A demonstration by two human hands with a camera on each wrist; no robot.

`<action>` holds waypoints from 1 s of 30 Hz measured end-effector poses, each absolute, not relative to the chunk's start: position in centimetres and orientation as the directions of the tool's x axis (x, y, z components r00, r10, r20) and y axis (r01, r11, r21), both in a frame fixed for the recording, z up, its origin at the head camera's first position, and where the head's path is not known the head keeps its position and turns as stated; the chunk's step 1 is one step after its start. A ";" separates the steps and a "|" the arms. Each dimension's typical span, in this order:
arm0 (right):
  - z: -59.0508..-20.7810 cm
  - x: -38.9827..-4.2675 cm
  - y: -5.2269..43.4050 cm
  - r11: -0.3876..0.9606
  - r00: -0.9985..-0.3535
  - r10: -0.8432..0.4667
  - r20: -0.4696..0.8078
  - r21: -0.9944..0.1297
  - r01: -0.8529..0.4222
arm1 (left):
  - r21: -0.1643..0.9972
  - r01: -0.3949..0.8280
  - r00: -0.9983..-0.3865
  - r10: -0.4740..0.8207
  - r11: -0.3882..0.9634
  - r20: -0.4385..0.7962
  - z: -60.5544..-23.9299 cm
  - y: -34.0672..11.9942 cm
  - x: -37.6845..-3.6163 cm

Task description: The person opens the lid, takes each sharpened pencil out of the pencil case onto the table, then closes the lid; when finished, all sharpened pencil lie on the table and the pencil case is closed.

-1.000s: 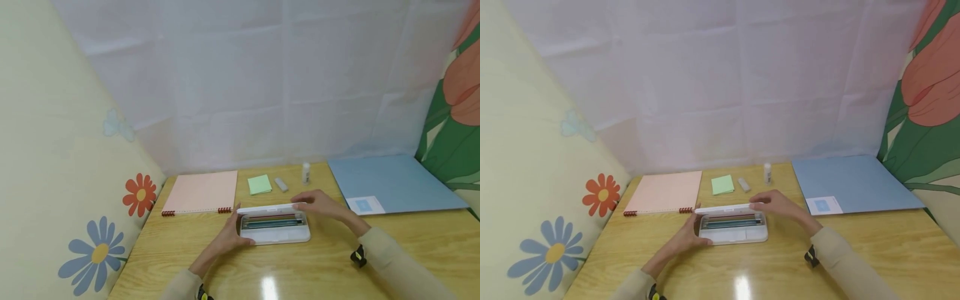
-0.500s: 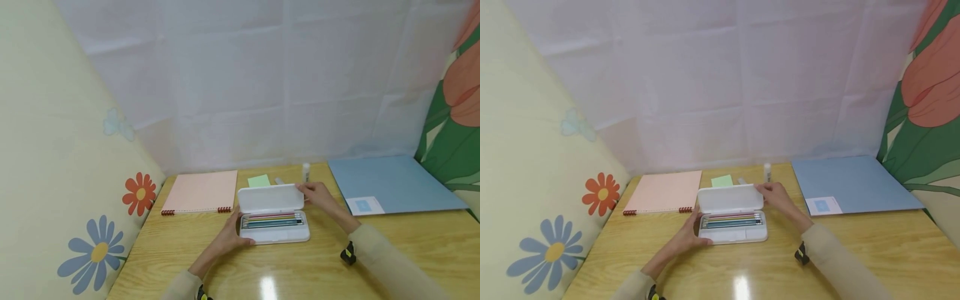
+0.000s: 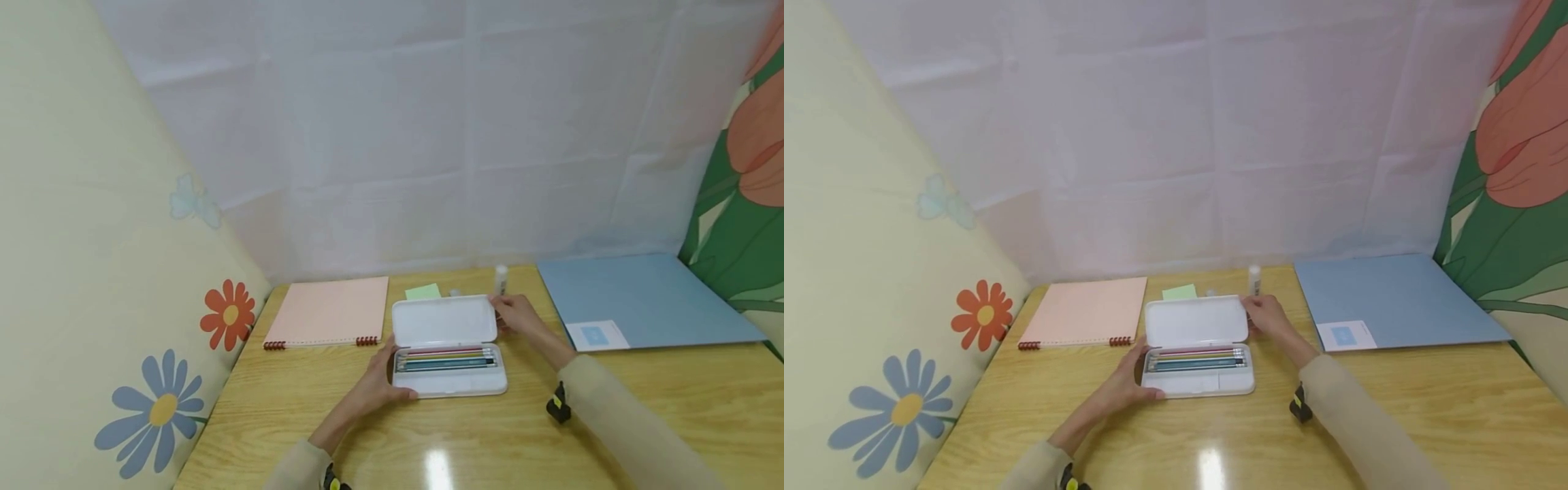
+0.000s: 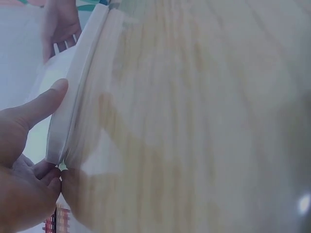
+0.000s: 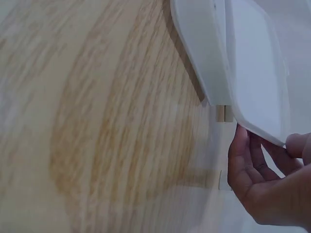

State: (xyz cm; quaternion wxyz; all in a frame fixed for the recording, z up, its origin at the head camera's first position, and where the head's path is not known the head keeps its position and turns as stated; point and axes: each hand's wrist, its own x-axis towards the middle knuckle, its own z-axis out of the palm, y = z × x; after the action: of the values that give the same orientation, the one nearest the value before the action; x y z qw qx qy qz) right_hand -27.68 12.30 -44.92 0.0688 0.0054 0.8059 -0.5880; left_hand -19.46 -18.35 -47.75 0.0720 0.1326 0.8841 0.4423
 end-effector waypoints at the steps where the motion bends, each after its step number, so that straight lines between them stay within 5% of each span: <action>1: -45.0 -27.8 12.3 0.314 -0.991 -0.063 -0.120 -0.945 0.095 | 0.801 0.168 -0.954 0.298 0.575 -0.014 -47.7 -18.4 -19.4; 12: -45.9 -28.7 11.9 0.324 -0.989 0.028 -0.146 -0.934 0.147 | 0.780 0.212 -0.942 0.335 0.589 0.003 -47.9 -18.6 -19.6; 23: -45.4 -27.9 11.6 0.355 -0.999 0.012 -0.049 -0.933 0.050 | 0.750 0.174 -0.933 0.351 0.638 -0.082 -47.7 -19.2 -19.6; 30: -45.0 -26.4 12.4 0.538 -0.979 0.075 0.191 -0.834 -0.122 | 0.748 0.152 -0.936 0.338 0.646 -0.102 -47.8 -19.0 -19.6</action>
State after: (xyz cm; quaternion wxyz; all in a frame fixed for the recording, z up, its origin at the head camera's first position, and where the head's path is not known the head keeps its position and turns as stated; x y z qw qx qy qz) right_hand -26.42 12.37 -44.99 -0.1023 -0.0134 0.8708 -0.4807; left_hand -19.62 -19.04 -47.82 0.1168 0.1363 0.8997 0.3978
